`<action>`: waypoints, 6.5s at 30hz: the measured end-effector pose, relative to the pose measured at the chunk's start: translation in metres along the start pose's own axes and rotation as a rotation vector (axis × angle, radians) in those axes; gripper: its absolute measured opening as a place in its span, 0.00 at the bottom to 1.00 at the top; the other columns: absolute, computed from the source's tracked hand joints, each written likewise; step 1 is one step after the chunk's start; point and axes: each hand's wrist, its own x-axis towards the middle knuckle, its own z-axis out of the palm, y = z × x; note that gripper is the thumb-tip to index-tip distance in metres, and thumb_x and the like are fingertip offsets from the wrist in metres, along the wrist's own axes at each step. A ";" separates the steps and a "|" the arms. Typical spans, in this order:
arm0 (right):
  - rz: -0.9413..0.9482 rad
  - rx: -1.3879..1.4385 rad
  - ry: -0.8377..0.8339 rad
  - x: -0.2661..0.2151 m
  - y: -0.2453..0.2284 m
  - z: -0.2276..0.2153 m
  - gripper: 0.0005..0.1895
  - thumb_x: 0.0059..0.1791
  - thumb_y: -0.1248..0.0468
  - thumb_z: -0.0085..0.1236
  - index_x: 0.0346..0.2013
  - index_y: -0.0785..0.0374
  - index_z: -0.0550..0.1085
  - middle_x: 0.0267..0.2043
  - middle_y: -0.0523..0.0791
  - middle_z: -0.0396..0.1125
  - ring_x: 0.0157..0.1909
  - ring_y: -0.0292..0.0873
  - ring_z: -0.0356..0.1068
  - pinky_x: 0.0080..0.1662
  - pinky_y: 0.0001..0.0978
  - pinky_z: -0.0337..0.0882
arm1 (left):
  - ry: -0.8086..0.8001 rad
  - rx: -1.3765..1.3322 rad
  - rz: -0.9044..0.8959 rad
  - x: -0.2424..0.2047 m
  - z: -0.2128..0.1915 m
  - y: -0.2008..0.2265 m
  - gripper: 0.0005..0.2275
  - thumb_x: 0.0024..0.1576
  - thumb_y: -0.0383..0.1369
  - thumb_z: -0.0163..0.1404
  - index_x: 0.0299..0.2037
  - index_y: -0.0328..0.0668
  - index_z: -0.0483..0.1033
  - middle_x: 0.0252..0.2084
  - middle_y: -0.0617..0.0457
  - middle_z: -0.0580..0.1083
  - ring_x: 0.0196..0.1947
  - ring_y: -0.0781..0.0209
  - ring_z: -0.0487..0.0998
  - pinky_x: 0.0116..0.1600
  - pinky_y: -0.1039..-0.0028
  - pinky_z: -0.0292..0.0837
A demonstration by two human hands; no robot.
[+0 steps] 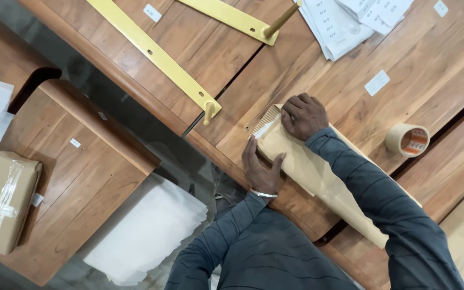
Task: The person wraps metal furniture legs in foam and brown paper, secures them with adhesive tape, and places them into a cardboard box.
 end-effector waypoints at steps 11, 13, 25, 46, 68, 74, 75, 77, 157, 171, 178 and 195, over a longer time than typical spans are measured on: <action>0.003 -0.017 0.028 -0.001 0.001 0.002 0.05 0.49 0.62 0.56 0.33 0.60 0.75 0.38 0.43 0.68 0.45 0.47 0.67 0.47 0.41 0.68 | -0.218 0.026 -0.179 0.030 -0.009 -0.014 0.22 0.53 0.42 0.66 0.52 0.39 0.78 0.48 0.44 0.80 0.50 0.47 0.82 0.54 0.63 0.78; -0.009 -0.022 0.030 0.002 0.000 0.001 0.05 0.49 0.62 0.56 0.34 0.60 0.75 0.38 0.43 0.68 0.45 0.48 0.67 0.47 0.41 0.68 | -0.287 0.011 -0.219 0.035 -0.015 -0.007 0.21 0.53 0.44 0.65 0.51 0.40 0.78 0.48 0.44 0.81 0.49 0.48 0.83 0.54 0.63 0.79; 0.049 -0.004 0.011 0.002 0.002 0.003 0.05 0.49 0.61 0.56 0.33 0.58 0.75 0.37 0.43 0.67 0.44 0.47 0.68 0.46 0.42 0.69 | -0.341 0.108 0.134 0.044 -0.010 -0.013 0.20 0.61 0.33 0.54 0.61 0.30 0.71 0.47 0.35 0.77 0.51 0.39 0.75 0.57 0.57 0.72; 0.102 0.245 0.071 -0.006 0.032 0.051 0.07 0.36 0.55 0.64 0.25 0.53 0.79 0.34 0.43 0.72 0.44 0.52 0.69 0.48 0.48 0.67 | -0.632 -0.297 0.344 0.070 0.011 -0.047 0.27 0.68 0.40 0.37 0.74 0.30 0.54 0.75 0.36 0.59 0.76 0.40 0.58 0.76 0.60 0.52; 0.791 0.290 0.379 -0.148 0.035 0.047 0.36 0.49 0.50 0.60 0.69 0.55 0.63 0.71 0.51 0.58 0.73 0.55 0.54 0.70 0.50 0.54 | -0.866 -0.212 0.350 0.110 0.023 -0.031 0.33 0.60 0.26 0.46 0.76 0.28 0.44 0.76 0.33 0.55 0.76 0.44 0.55 0.75 0.61 0.48; 1.596 -0.097 0.480 -0.371 0.036 0.004 0.46 0.42 0.39 0.65 0.68 0.57 0.62 0.69 0.49 0.59 0.72 0.52 0.55 0.71 0.51 0.53 | -0.851 -0.224 0.342 0.108 0.022 -0.032 0.32 0.60 0.24 0.45 0.75 0.27 0.47 0.76 0.34 0.56 0.77 0.45 0.54 0.76 0.61 0.47; 1.752 -0.147 0.499 -0.402 0.030 -0.004 0.48 0.41 0.37 0.66 0.67 0.58 0.63 0.68 0.52 0.60 0.69 0.55 0.58 0.68 0.51 0.56 | -0.842 -0.224 0.346 0.107 0.023 -0.034 0.31 0.61 0.24 0.45 0.75 0.26 0.48 0.75 0.34 0.56 0.76 0.45 0.55 0.76 0.61 0.47; 1.844 0.256 0.626 -0.441 0.030 0.001 0.49 0.40 0.37 0.67 0.66 0.62 0.64 0.64 0.54 0.64 0.65 0.54 0.65 0.65 0.48 0.64 | -0.845 -0.214 0.358 0.107 0.023 -0.033 0.31 0.61 0.24 0.45 0.75 0.26 0.48 0.75 0.34 0.56 0.76 0.44 0.55 0.76 0.61 0.47; 0.370 -0.508 0.671 -0.172 -0.171 -0.406 0.30 0.41 0.59 0.72 0.56 0.58 0.72 0.61 0.55 0.65 0.61 0.58 0.65 0.61 0.45 0.70 | -1.061 -0.712 0.845 0.083 0.032 0.316 0.35 0.49 0.35 0.72 0.63 0.37 0.65 0.55 0.47 0.76 0.56 0.55 0.79 0.59 0.65 0.78; 0.366 -0.474 0.589 -0.161 -0.106 -0.426 0.09 0.55 0.56 0.63 0.45 0.57 0.79 0.45 0.42 0.71 0.52 0.48 0.67 0.54 0.43 0.71 | -0.875 -0.752 1.106 0.096 0.003 0.387 0.25 0.66 0.37 0.61 0.67 0.36 0.64 0.68 0.44 0.65 0.67 0.53 0.70 0.65 0.66 0.76; 0.452 -0.337 0.485 -0.145 -0.101 -0.440 0.12 0.49 0.55 0.66 0.42 0.56 0.82 0.38 0.42 0.76 0.45 0.48 0.70 0.48 0.45 0.71 | -0.794 -0.446 1.333 0.099 -0.016 0.408 0.08 0.67 0.31 0.59 0.49 0.35 0.77 0.59 0.41 0.70 0.60 0.45 0.76 0.64 0.61 0.75; 0.511 0.135 0.093 -0.159 -0.086 -0.462 0.19 0.51 0.44 0.59 0.37 0.56 0.81 0.30 0.43 0.73 0.32 0.44 0.72 0.38 0.44 0.71 | -0.592 -0.144 1.669 0.098 -0.036 0.442 0.15 0.53 0.31 0.64 0.49 0.40 0.78 0.59 0.45 0.71 0.61 0.44 0.68 0.64 0.57 0.65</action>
